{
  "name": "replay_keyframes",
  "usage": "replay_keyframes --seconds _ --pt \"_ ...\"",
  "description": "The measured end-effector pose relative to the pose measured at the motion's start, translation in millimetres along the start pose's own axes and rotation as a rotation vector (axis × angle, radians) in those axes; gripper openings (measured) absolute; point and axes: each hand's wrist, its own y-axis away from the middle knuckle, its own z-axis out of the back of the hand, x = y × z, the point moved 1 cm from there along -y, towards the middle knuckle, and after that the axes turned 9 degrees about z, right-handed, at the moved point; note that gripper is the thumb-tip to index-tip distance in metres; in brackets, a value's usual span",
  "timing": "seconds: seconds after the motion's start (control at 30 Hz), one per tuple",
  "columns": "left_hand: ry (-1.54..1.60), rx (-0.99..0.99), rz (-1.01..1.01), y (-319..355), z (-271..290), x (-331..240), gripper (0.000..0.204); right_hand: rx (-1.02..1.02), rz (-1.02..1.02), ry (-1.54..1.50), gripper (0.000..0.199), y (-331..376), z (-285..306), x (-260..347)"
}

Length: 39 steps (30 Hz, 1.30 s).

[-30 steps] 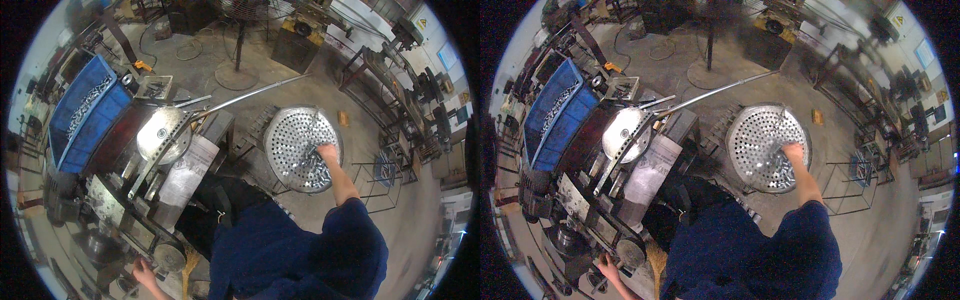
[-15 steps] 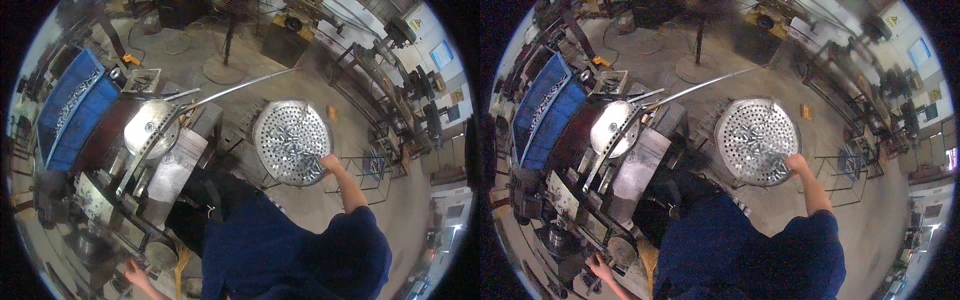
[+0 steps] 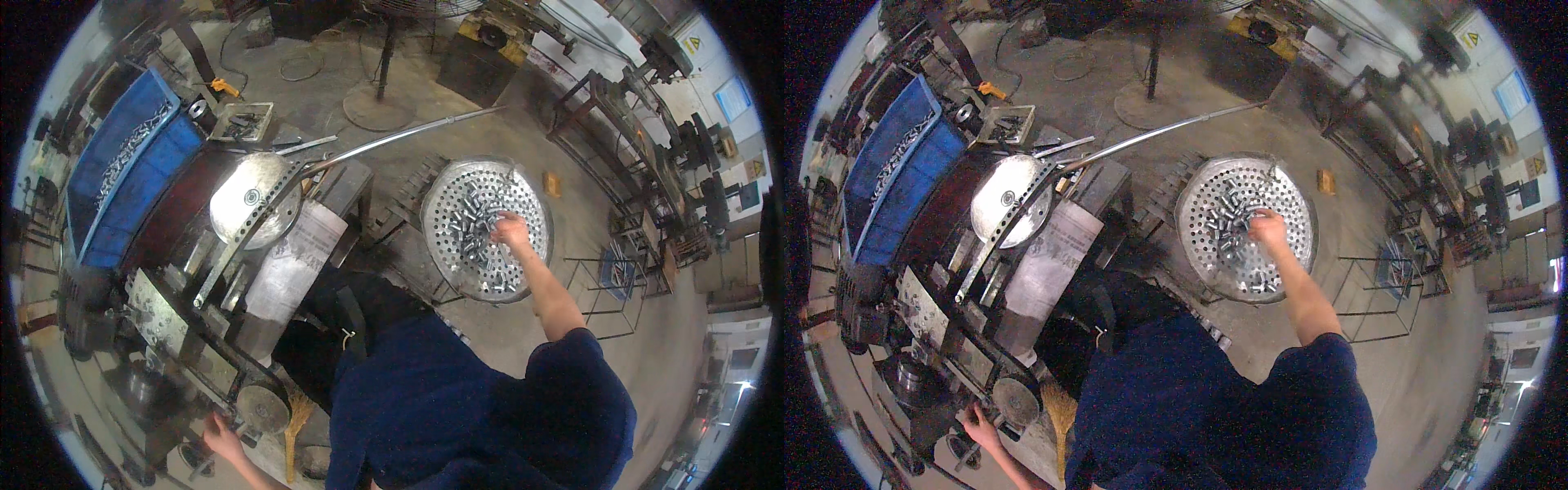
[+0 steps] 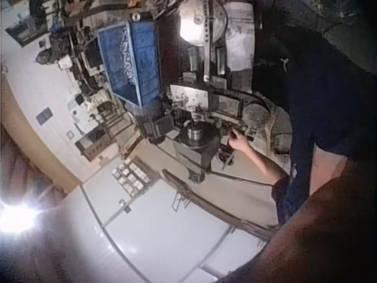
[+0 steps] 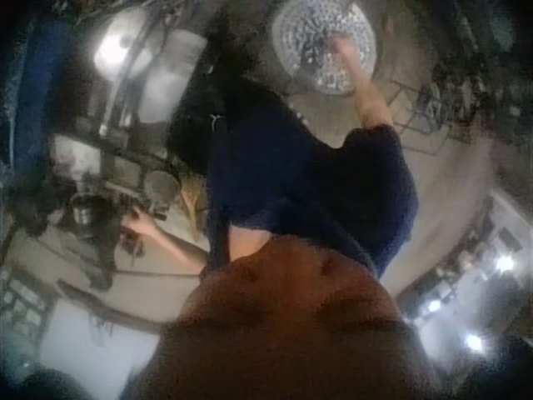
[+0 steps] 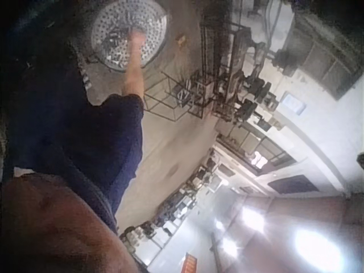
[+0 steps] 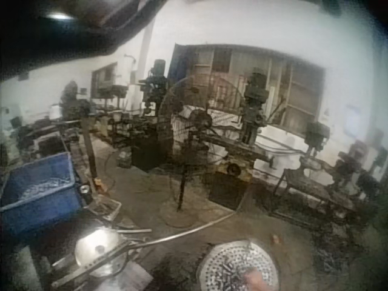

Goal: The person operates a manual turning machine in a workshop, repeatedly loading small metal parts from a blue bin into the chuck, actuating the machine with a lever, and collecting finished parts into a perforated metal tray. The cycle of loading, machining, and collecting is repeated throughout the clip.

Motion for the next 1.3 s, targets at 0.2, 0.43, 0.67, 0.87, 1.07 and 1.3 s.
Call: replay_keyframes --seconds 0.2,0.43,0.67,0.87,1.07,1.3 --pt "-0.025 0.041 0.027 6.0 4.2 -7.0 0.027 0.577 -0.828 0.162 0.010 44.3 41.9 99.2" --pt "-0.054 0.065 0.056 -1.5 3.9 9.5 0.029 0.253 -0.780 -0.580 0.019 43.3 25.1 126.3" --pt "-0.073 0.041 -0.023 -1.6 3.2 1.5 0.028 0.236 0.040 0.858 0.014 37.4 38.7 26.1" --pt "-0.122 -0.003 0.023 2.6 4.9 1.4 0.028 0.469 -0.103 0.793 0.020 55.7 13.7 119.4" --pt "-0.088 -0.025 -0.014 -1.0 2.4 8.3 0.029 0.350 -0.317 0.690 0.016 70.1 -15.2 50.8" --pt "-0.054 0.054 0.047 -2.0 3.4 13.0 0.035 0.388 -0.246 0.822 0.010 82.1 -39.9 -59.4"
